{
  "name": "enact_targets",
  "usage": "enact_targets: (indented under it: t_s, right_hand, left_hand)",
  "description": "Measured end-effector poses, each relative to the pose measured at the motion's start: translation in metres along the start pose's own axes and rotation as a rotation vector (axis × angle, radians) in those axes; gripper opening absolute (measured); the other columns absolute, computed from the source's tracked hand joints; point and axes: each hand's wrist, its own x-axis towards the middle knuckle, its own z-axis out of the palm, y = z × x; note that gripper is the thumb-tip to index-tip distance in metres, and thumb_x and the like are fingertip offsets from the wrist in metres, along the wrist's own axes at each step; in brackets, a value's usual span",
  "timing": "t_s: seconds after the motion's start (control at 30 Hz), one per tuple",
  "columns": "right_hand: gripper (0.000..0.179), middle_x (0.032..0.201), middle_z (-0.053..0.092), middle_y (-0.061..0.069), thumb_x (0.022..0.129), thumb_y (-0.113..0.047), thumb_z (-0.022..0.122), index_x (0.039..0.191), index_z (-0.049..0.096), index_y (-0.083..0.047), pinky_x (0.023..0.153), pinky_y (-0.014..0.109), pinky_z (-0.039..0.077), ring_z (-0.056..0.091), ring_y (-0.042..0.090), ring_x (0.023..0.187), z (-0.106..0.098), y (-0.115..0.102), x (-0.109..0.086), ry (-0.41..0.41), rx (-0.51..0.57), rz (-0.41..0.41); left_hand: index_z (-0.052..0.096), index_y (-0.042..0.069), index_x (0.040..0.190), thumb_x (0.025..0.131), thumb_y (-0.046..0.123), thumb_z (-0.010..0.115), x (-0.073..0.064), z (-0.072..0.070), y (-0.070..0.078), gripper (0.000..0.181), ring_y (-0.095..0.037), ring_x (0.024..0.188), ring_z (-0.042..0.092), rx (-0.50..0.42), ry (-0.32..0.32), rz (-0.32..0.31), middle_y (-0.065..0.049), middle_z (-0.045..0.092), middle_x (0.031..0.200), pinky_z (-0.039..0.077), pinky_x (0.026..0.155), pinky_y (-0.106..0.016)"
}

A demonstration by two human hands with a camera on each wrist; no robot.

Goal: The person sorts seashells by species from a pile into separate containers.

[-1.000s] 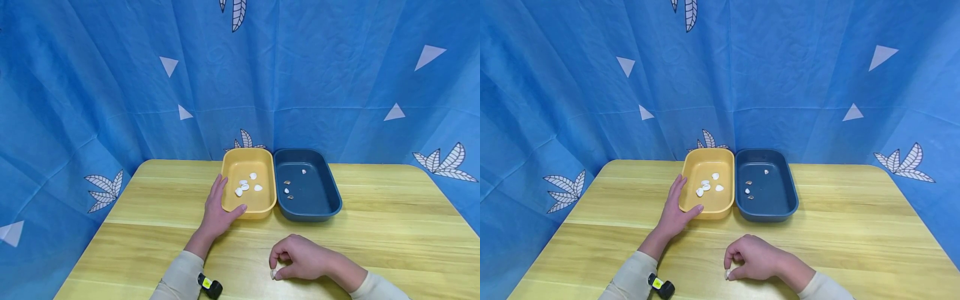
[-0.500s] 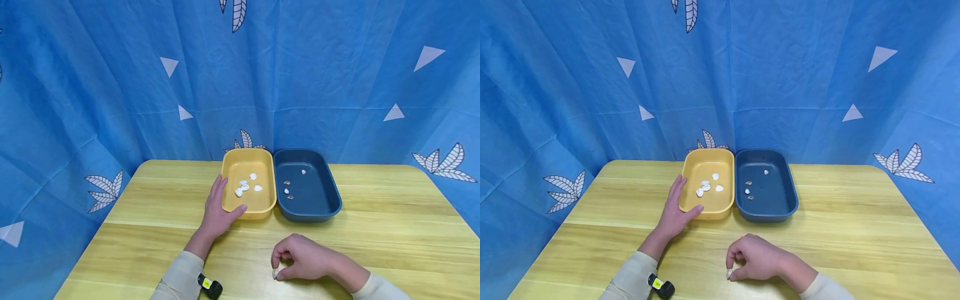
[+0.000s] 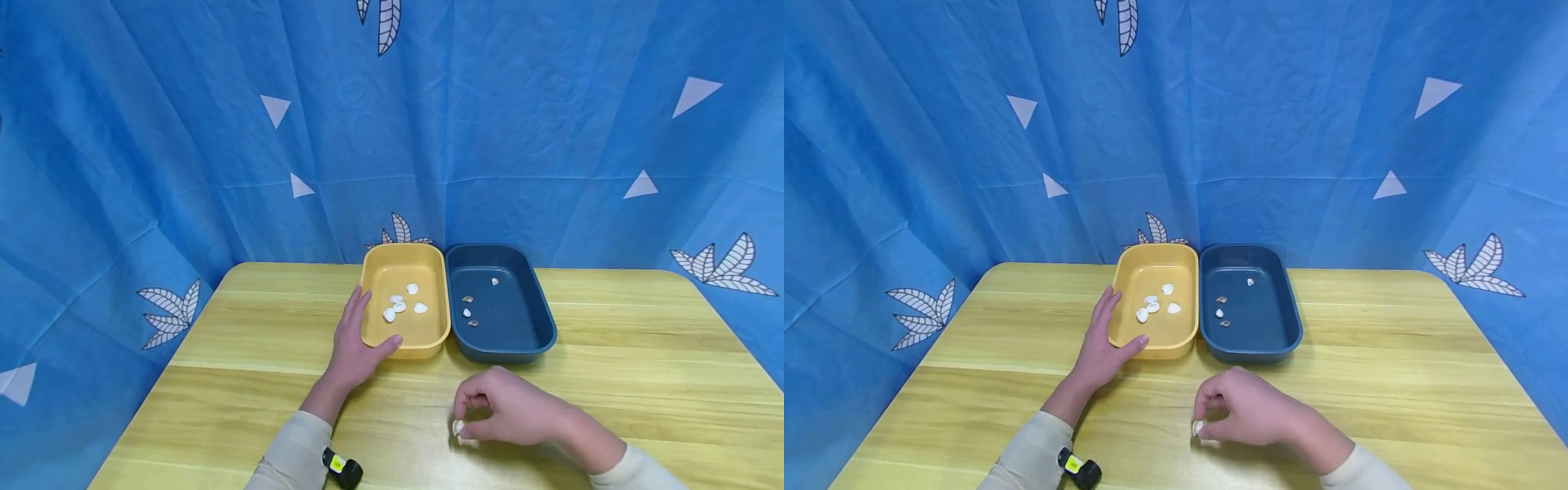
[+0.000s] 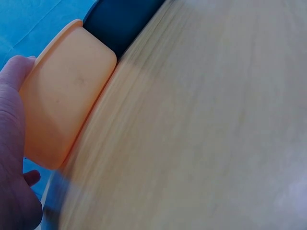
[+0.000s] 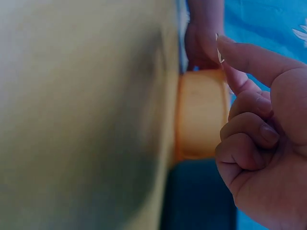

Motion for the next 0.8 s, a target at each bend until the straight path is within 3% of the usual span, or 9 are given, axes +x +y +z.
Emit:
enact_targets:
  t_s: [0.23,0.53,0.8]
  right_hand:
    - [0.017,0.062,0.022,-0.015,0.082,-0.023,0.084,0.084,0.068,-0.031,0.054,0.018,0.03,0.022,0.001,0.055,-0.024,-0.012,-0.003,0.103,-0.039,-0.05]
    - [0.014,0.064,0.025,-0.016,0.085,-0.028,0.082,0.087,0.068,-0.028,0.061,0.025,0.042,0.026,0.003,0.057,-0.057,-0.019,-0.005,0.17,-0.058,-0.023]
    - [0.014,0.062,0.027,-0.016,0.084,-0.025,0.083,0.088,0.069,-0.026,0.062,0.027,0.043,0.024,0.004,0.053,-0.082,-0.015,-0.001,0.205,-0.085,0.039]
  left_hand:
    - [0.03,0.02,0.158,0.08,0.049,0.079,0.0,0.0,0.0,0.097,-0.03,0.147,0.018,-0.007,0.007,0.007,0.007,0.011,0.165,0.018,0.111,-0.062]
    - [0.03,0.021,0.158,0.08,0.049,0.079,0.0,0.0,0.0,0.096,-0.03,0.147,0.018,-0.006,0.008,0.004,0.008,0.011,0.165,0.017,0.111,-0.062]
    - [0.03,0.023,0.157,0.08,0.048,0.08,-0.001,0.0,0.0,0.096,-0.03,0.146,0.019,-0.011,0.009,0.004,0.007,0.011,0.165,0.018,0.111,-0.062]
